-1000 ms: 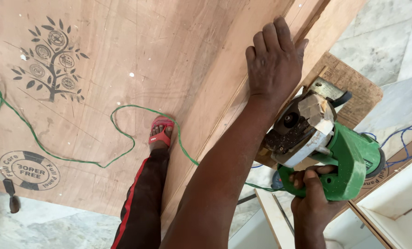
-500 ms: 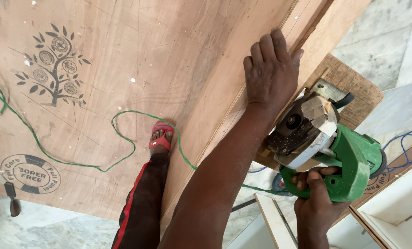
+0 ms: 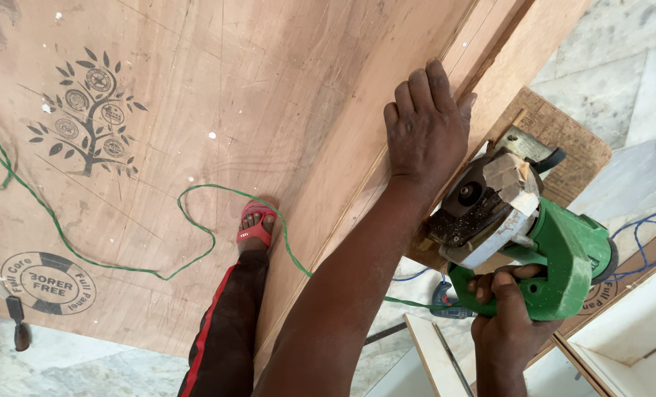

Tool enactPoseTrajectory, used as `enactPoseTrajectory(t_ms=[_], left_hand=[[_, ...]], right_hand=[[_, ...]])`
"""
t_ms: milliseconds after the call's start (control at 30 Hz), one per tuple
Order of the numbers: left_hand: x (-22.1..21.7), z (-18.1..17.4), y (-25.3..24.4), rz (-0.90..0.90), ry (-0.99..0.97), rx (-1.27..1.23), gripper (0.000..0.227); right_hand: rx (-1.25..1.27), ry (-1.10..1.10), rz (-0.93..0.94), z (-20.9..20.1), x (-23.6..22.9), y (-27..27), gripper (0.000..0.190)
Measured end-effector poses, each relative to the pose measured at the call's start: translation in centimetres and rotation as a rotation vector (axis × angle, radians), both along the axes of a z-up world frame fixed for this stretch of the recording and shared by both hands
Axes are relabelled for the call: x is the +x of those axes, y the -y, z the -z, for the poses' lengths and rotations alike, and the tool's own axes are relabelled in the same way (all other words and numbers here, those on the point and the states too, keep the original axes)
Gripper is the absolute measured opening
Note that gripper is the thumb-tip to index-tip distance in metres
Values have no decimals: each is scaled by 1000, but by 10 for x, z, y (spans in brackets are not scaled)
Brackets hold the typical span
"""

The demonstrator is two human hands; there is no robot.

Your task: The person uses a handheld electric router to shape the edge of a long wooden plank. They guide the tool along the length of the wood, creating a groove or profile while maintaining a steady pace. The task involves continuous manipulation of the power tool to achieve a uniform finish on the wood's edge.

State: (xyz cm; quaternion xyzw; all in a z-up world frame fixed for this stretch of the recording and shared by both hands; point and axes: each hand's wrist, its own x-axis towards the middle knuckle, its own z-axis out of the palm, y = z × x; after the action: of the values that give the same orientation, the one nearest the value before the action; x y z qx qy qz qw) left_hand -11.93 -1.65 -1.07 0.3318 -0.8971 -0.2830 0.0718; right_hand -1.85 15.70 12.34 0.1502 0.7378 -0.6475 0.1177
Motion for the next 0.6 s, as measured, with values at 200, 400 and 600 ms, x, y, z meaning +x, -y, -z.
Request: enactPoseTrajectory(t_ms=[200,400,600], left_hand=[[-1,-1,0,-8,6,19,74],[0,-3,1,-4,6,11,75],[-1,-2,0,-11,7,-10,76]], right_hand=[[9,-4,-4,0,-6,0,21],[30,2,17,-2,-14,5,24],[62,7,12,-3,-18,9,22]])
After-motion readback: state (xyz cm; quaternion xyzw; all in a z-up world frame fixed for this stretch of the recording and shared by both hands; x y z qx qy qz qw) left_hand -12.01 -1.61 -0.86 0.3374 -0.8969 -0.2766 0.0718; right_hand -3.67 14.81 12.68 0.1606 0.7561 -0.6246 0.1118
